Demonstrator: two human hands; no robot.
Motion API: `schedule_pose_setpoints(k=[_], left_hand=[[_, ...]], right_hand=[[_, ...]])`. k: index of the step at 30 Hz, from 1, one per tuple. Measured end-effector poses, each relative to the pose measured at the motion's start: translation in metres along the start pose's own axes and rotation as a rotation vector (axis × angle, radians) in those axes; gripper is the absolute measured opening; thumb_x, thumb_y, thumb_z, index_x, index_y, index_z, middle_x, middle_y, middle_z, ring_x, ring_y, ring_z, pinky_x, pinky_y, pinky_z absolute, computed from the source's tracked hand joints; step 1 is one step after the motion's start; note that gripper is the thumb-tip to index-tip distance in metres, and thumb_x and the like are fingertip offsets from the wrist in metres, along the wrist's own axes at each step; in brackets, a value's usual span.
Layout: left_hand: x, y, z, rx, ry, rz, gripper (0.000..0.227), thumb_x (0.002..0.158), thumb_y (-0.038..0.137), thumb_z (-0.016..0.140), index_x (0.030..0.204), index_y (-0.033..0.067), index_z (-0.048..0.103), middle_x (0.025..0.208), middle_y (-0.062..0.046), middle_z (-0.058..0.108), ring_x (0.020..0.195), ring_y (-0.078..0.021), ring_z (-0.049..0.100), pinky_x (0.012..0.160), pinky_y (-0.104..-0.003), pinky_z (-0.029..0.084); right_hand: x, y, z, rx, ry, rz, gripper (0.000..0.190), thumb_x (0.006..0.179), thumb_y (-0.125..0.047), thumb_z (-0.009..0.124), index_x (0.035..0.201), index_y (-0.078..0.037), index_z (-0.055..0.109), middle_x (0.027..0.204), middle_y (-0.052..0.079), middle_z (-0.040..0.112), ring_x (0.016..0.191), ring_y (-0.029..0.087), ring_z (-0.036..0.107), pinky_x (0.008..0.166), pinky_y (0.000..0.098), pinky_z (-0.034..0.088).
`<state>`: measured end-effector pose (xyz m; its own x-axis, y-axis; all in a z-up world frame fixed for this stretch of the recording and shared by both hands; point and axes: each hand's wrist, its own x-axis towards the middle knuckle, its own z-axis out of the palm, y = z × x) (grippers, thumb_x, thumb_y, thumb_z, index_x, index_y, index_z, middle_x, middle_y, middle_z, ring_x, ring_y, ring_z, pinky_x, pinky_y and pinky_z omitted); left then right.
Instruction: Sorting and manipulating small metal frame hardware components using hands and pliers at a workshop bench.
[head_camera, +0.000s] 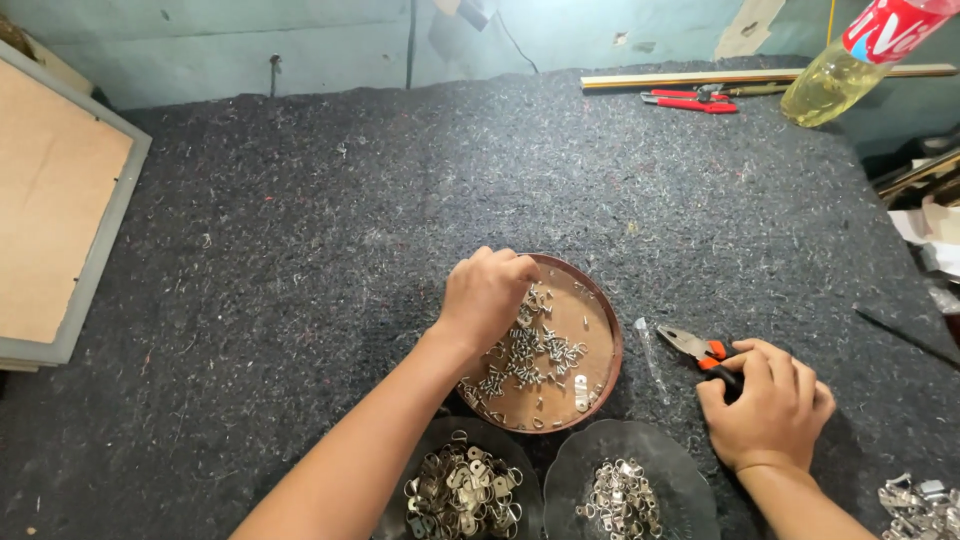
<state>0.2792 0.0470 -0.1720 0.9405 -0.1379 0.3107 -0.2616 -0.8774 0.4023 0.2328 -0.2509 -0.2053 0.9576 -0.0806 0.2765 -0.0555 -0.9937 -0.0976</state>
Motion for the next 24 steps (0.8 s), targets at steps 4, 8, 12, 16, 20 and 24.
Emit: schedule_pose_setpoints(k=[4,8,12,16,20,24], left_hand=[[0.0,-0.004,0.003,-0.026,0.019,-0.02,0.022,0.073,0.0,0.056,0.068,0.0183,0.066,0.056,0.001,0.061,0.051,-0.0158,0.057,0.034,-0.031,0.039],[-0.001,-0.005,0.006,-0.007,-0.035,-0.026,0.025,0.07,-0.002,0.052,0.063,0.0179,0.065,0.058,0.002,0.062,0.049,-0.0185,0.058,0.036,-0.035,0.042],[0.0,0.006,-0.017,-0.132,-0.17,-0.21,0.015,0.076,0.006,0.055,0.073,0.0187,0.061,0.067,0.001,0.066,0.059,-0.0216,0.062,0.048,-0.038,0.047],[0.002,0.011,-0.037,-0.127,-0.183,-0.301,0.006,0.081,0.01,0.05,0.082,0.0142,0.054,0.068,-0.004,0.063,0.057,-0.0238,0.06,0.045,-0.038,0.045],[-0.007,0.018,-0.055,-0.132,-0.286,-0.37,0.004,0.076,0.014,0.058,0.076,0.0176,0.058,0.075,-0.003,0.066,0.069,-0.0235,0.062,0.058,-0.04,0.048],[-0.029,0.023,-0.062,-0.146,-0.407,-0.286,0.012,0.072,0.007,0.06,0.075,0.0184,0.062,0.074,0.001,0.067,0.07,-0.0191,0.063,0.063,-0.038,0.049]], right_hand=[[0.0,0.001,0.002,-0.002,-0.007,0.004,0.015,0.066,-0.032,0.05,0.073,-0.023,0.059,0.109,-0.015,0.058,0.108,0.014,0.049,0.094,0.0351,0.03],[-0.001,0.002,0.005,-0.03,0.068,-0.032,0.013,0.066,-0.031,0.051,0.073,-0.024,0.058,0.108,-0.016,0.058,0.106,0.013,0.051,0.095,0.034,0.032],[-0.001,0.003,0.006,-0.024,0.052,-0.019,0.013,0.066,-0.032,0.051,0.074,-0.024,0.058,0.109,-0.016,0.058,0.107,0.014,0.05,0.095,0.0342,0.031],[-0.002,0.003,0.005,-0.015,0.039,-0.027,0.013,0.067,-0.032,0.051,0.073,-0.023,0.059,0.109,-0.015,0.058,0.107,0.014,0.05,0.095,0.0352,0.032],[-0.002,0.005,0.007,-0.03,0.058,-0.032,0.013,0.068,-0.033,0.051,0.074,-0.024,0.058,0.11,-0.016,0.058,0.109,0.014,0.05,0.096,0.0343,0.031],[-0.002,0.006,0.008,-0.036,0.08,-0.04,0.013,0.068,-0.033,0.051,0.074,-0.025,0.058,0.11,-0.016,0.058,0.109,0.014,0.05,0.096,0.0337,0.031]])
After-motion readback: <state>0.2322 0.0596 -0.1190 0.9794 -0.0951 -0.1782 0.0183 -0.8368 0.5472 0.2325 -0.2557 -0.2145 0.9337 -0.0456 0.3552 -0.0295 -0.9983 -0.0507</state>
